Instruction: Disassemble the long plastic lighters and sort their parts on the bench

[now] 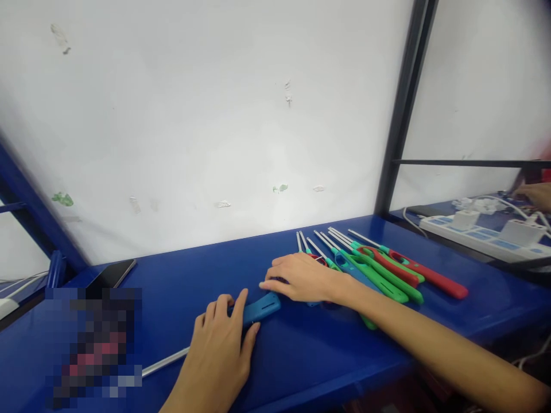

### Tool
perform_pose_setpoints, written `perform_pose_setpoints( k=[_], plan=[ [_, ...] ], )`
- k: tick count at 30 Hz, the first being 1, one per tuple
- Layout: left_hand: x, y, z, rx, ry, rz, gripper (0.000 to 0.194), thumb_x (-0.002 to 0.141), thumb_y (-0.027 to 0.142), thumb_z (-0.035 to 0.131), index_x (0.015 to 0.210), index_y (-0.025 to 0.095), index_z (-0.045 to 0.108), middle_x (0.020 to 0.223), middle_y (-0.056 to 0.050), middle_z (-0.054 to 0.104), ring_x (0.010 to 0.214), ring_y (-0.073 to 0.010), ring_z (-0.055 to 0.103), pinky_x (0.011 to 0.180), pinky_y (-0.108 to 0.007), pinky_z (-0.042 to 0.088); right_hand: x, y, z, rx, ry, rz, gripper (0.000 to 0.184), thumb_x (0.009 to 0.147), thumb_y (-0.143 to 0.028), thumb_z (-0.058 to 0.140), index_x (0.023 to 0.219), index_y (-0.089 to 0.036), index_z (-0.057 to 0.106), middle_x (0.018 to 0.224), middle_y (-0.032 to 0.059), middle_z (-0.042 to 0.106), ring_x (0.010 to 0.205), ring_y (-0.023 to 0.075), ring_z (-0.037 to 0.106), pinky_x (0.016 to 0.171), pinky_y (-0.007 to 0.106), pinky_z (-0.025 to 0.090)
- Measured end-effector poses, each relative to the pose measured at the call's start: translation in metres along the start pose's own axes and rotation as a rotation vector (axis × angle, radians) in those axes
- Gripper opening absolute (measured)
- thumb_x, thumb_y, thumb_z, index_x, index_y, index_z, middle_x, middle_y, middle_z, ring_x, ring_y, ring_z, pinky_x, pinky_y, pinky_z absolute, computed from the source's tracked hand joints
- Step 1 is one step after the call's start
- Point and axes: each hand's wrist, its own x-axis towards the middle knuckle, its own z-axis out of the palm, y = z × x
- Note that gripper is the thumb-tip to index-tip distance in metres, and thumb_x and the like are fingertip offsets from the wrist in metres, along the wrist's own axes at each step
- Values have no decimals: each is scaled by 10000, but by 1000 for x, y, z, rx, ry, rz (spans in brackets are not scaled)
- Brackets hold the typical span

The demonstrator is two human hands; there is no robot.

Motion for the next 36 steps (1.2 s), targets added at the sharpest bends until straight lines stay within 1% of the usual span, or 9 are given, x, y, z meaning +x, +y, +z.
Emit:
perform_pose_setpoints(
  k=[3,5,8,12,17,23,31,34,36],
  plan=[
    [-6,-13,-8,56,-55,-23,480,1062,300,442,1501,153,570,1259,-186,647,1110,-347,653,910,-523,555,-1,-6,-1,87,-32,-73,526,997,-733,606,1120,-262,807,1063,27,741,826,194,698,700,303,442],
    [-7,-18,-15,80,-101,-3,396,1037,224,480,1383,190,670,1186,-144,676,1046,-323,682,879,-489,576,-2,-10,1,117,-42,-97,538,916,-757,701,1102,-262,798,1130,26,720,742,168,663,662,304,419],
    [-4,-18,-18,111,-108,23,379,1050,191,482,1378,229,669,1175,-110,687,997,-298,709,851,-452,593,-2,-12,6,132,-30,-112,504,925,-716,723,1105,-247,753,1106,30,717,730,173,649,639,300,383],
    [2,-19,-15,143,-13,38,416,1117,300,415,1510,318,551,1239,-78,682,840,-237,718,801,-402,575,-2,-10,2,169,-26,-145,425,967,-648,715,1065,-235,724,906,12,727,813,220,682,658,296,368],
    [7,-43,-24,149,108,54,477,1120,401,426,1562,238,501,1208,-123,717,1003,-311,709,935,-482,530,-4,3,-18,221,-16,-125,339,1030,-553,676,938,-230,719,727,-41,660,668,158,605,623,272,342],
    [7,-59,-46,44,49,144,366,1128,358,372,1189,250,716,923,-38,722,845,-272,683,819,-430,493,-5,16,-27,225,-10,-97,267,1012,-471,717,905,-227,719,700,-53,643,617,138,564,589,264,317],
    [2,-54,-46,-109,3,215,416,1137,407,344,787,262,516,650,56,583,567,-173,577,569,-313,361,0,19,-17,121,-4,-134,239,1009,-449,725,933,-226,688,809,-20,654,676,167,549,589,282,275],
    [2,-55,-40,-100,88,233,383,1143,385,332,838,267,530,651,58,592,546,-175,589,542,-311,358,-1,16,-19,108,6,-118,252,1009,-450,731,915,-222,681,795,-20,655,661,162,549,582,284,252],
    [4,-56,-34,-78,184,262,337,1149,352,296,1037,259,600,804,20,694,659,-190,680,596,-312,434,-2,14,-20,110,6,-100,243,1006,-424,738,894,-216,681,767,-24,651,638,156,546,578,283,241]
  ],
)
